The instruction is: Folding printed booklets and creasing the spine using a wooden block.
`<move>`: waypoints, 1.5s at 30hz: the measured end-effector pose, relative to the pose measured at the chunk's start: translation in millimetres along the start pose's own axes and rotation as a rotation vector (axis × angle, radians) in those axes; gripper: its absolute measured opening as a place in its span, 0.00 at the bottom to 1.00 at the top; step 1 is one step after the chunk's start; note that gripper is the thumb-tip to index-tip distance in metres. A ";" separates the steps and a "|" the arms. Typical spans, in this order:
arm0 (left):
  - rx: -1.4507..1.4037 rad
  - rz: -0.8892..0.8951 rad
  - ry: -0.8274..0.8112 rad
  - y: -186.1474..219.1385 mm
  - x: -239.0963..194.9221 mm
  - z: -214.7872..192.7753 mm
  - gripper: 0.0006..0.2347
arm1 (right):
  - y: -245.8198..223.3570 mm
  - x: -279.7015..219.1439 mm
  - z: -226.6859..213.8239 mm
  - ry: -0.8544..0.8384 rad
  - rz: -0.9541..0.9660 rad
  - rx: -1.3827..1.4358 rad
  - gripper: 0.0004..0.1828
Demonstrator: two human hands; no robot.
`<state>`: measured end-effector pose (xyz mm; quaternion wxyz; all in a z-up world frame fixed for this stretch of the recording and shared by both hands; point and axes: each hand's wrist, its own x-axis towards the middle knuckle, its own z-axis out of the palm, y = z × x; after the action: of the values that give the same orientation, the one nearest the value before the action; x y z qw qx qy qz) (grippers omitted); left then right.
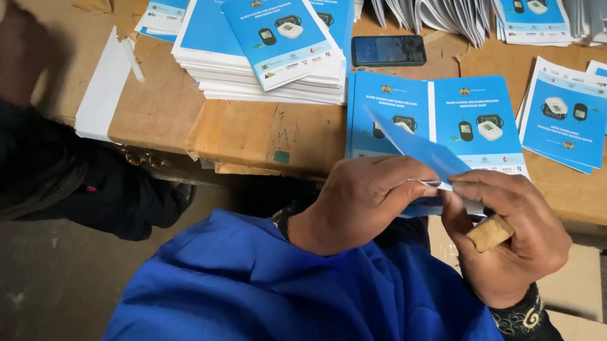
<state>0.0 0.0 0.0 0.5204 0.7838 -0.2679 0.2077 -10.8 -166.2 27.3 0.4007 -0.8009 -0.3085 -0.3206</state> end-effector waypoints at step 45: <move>-0.100 -0.351 -0.209 -9.3 12.5 -23.4 0.08 | 53.8 -21.6 -0.5 0.150 0.295 0.298 0.09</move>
<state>14.4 22.1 9.7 0.5560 0.8090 -0.1898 0.0178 16.4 -198.0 -12.8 0.5791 -0.7432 -0.2011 -0.2680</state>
